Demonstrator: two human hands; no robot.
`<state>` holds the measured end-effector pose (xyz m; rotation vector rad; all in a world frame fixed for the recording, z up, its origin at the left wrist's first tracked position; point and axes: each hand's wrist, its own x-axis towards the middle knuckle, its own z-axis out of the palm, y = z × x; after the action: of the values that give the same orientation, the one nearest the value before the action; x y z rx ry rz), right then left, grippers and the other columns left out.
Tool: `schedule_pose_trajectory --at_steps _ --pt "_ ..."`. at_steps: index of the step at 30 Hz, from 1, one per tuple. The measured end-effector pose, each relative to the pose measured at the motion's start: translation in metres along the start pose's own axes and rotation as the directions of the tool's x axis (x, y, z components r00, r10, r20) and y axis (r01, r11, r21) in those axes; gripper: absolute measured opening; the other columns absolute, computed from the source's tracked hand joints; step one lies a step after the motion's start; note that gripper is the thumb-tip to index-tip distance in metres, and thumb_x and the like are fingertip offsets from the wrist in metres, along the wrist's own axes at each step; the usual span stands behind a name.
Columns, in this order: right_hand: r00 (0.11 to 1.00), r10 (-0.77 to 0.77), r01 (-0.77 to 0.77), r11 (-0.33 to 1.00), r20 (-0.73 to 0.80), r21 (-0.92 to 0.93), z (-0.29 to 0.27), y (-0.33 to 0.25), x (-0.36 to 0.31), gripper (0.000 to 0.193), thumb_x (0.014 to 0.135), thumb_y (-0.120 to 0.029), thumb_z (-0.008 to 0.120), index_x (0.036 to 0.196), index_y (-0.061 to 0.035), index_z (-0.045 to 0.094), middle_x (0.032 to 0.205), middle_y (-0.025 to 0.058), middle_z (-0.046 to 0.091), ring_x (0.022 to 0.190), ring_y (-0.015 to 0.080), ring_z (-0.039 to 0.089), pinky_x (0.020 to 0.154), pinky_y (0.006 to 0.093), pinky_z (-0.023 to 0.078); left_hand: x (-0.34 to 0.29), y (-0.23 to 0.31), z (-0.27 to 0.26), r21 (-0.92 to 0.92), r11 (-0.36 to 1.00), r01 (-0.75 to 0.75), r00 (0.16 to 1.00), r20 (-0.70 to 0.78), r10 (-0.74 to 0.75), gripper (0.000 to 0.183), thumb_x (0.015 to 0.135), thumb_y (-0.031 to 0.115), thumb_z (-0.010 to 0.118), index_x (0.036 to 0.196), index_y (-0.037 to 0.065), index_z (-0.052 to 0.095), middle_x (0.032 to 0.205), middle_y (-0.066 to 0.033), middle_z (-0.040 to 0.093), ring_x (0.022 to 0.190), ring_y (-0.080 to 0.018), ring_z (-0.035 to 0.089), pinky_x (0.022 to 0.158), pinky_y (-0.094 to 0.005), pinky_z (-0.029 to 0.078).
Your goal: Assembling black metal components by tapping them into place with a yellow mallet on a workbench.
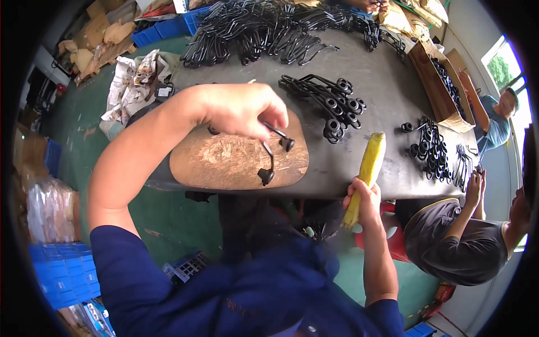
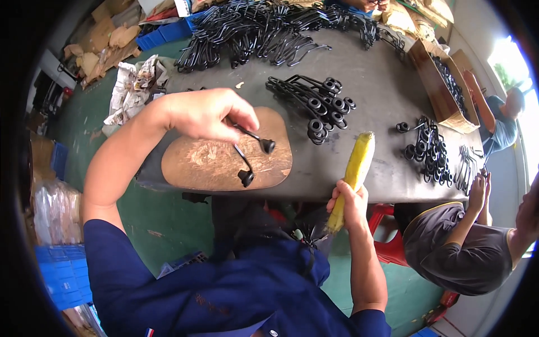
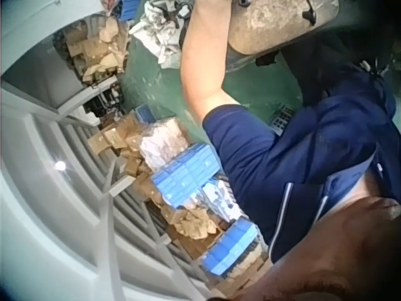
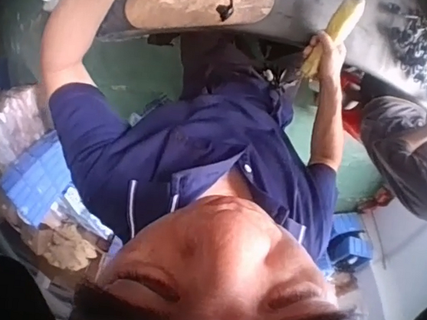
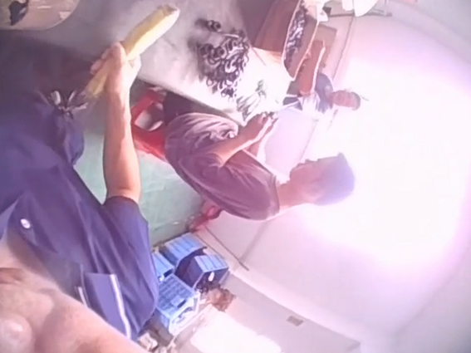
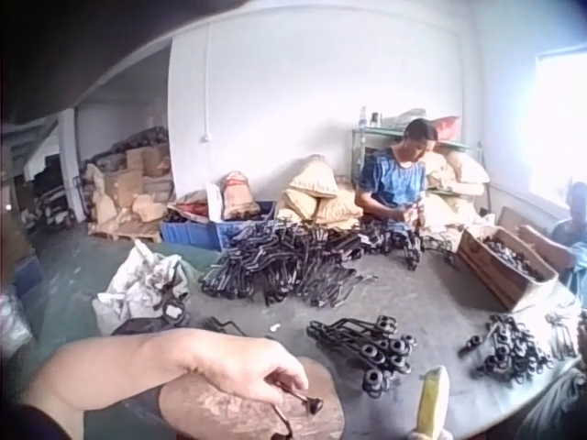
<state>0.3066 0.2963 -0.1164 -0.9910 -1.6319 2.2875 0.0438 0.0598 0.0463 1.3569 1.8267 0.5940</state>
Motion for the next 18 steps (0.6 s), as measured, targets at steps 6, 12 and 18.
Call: schedule_pose_trajectory --at_steps 6,12,18 --pt "0.993 -0.104 0.112 0.975 0.053 -0.191 0.021 -0.002 -0.016 0.016 0.087 -0.012 0.060 0.096 -0.0019 0.051 0.067 0.0061 0.054 0.047 0.0165 0.055 0.045 0.0293 0.046 -0.001 -0.002 0.016 -0.132 0.990 0.042 0.944 -0.321 -0.083 0.022 0.086 0.008 0.058 0.102 -0.005 0.064 0.088 -0.0121 0.068 0.083 -0.0193 0.065 0.075 -0.0312 0.051" --pt "0.910 -0.395 0.412 0.892 0.124 -0.185 0.095 -0.079 -0.081 0.019 0.085 -0.003 0.059 0.101 0.0039 0.052 0.072 0.0061 0.058 0.053 0.0136 0.056 0.051 0.0250 0.045 -0.001 -0.001 0.028 0.118 0.993 -0.002 0.912 -0.408 0.050 0.021 0.090 0.007 0.054 0.102 -0.006 0.064 0.086 -0.0148 0.068 0.073 -0.0197 0.065 0.069 -0.0321 0.052" --pt "0.428 -0.637 0.748 -0.148 0.641 -0.647 0.058 -0.020 -0.058 0.011 0.090 -0.010 0.053 0.084 -0.0020 0.056 0.069 0.0065 0.058 0.056 0.0138 0.052 0.049 0.0304 0.041 -0.003 -0.004 0.035 0.292 0.955 -0.058 0.840 -0.503 0.205 0.021 0.089 0.008 0.056 0.104 -0.003 0.065 0.092 -0.0224 0.068 0.085 -0.0366 0.066 0.077 -0.0393 0.052"
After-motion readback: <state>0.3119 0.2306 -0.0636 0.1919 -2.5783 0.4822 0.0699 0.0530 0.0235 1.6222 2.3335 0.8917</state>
